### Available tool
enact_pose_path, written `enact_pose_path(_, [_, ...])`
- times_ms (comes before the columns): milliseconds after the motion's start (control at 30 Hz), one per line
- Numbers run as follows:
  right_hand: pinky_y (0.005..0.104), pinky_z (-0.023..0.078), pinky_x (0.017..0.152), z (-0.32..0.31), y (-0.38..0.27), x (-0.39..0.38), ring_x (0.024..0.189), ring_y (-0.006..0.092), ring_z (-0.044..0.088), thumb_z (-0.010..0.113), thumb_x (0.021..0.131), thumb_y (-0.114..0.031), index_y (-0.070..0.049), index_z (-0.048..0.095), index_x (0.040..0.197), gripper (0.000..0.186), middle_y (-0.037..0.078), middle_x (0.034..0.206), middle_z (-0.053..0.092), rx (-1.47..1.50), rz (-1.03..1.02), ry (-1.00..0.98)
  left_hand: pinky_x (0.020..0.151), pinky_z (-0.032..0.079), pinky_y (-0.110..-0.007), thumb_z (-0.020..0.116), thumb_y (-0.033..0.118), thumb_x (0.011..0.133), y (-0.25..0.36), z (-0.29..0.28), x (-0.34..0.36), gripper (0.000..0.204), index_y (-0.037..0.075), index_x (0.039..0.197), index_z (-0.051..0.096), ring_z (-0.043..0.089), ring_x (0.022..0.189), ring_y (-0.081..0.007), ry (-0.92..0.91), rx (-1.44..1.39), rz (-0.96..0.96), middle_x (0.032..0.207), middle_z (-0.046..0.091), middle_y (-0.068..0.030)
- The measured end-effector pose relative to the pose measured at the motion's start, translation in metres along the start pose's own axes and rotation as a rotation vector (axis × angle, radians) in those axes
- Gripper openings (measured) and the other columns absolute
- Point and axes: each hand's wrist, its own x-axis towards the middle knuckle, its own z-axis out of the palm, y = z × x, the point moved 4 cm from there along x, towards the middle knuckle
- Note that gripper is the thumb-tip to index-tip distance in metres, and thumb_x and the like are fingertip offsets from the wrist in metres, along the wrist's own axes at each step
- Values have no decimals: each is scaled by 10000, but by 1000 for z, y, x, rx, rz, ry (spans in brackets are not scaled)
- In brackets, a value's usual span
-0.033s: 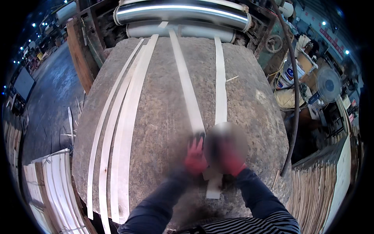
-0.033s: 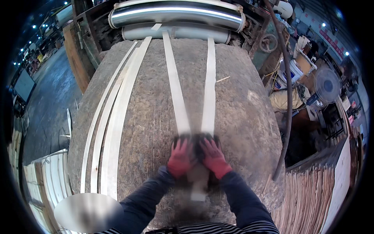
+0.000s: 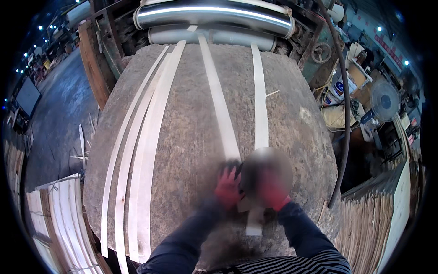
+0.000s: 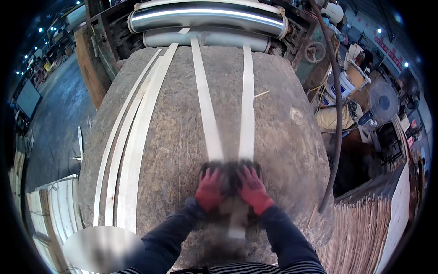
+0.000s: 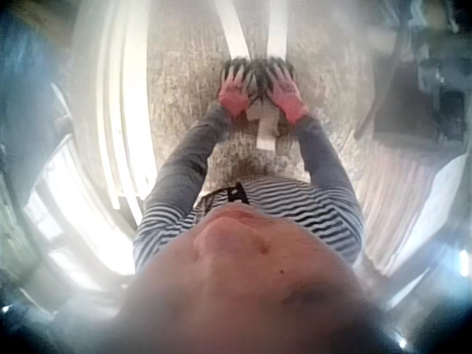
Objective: The person feeds large sheets of wood veneer through a motorized roller machine and then gathers and arranges thin strips of wood on a work table.
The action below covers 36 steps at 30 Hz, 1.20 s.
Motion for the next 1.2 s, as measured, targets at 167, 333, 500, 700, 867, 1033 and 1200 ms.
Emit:
enact_pose_path(167, [521,181,1037,25,6,-23,1271,351,247,526,793,-428,-56,333,1320,673,172,1361,303,-63,120,68,1018,194,-534,554,492,757,-49,-43,-17,655,24,1206,460,334,1198,-389,-105,258,113,1304,363,-214])
enact_pose_path(333, [499,198,1035,9,42,104,1272,308,264,513,799,-468,-63,336,1322,685,149,1359,322,-118,158,172,1037,175,-505,547,477,766,-125,-46,57,671,38,1256,410,321,1220,-345,-18,267,128,1306,366,-186])
enact_pose_path(500, [487,173,1046,-32,79,213,1282,311,250,453,827,-481,-80,338,1323,648,140,1379,307,-155,213,384,1051,148,-490,547,456,765,-156,-86,131,707,32,1296,350,255,1256,-336,113,555,-157,1339,316,-187])
enact_pose_path(700, [511,153,1050,-52,-82,152,1274,338,243,469,820,-473,-43,412,1268,624,189,1325,348,34,-252,308,1044,168,-483,613,290,738,-138,-151,-42,707,-37,1289,313,274,1226,-411,260,268,-350,1338,287,-261])
enact_pose_path(867, [516,171,1037,-9,-195,91,1260,337,256,515,792,-472,-57,381,1294,664,185,1324,339,373,-452,269,1044,67,-550,610,384,702,-116,-73,-191,817,-28,1323,275,164,1272,-454,-59,206,-573,1359,231,-283])
enact_pose_path(1033, [490,195,1036,16,-232,82,1270,278,268,422,831,-513,-91,315,1343,672,134,1373,315,250,-80,81,1007,175,-555,607,400,733,-25,-74,-154,604,78,1217,444,265,1214,-444,9,-46,-277,1264,365,-240])
enact_pose_path(1200, [484,155,1053,37,-189,40,1274,298,263,438,829,-495,-85,310,1344,670,131,1383,300,46,-49,37,1027,143,-547,622,425,715,-40,-82,-245,732,32,1280,375,263,1219,-436,-33,114,-402,1322,300,-253])
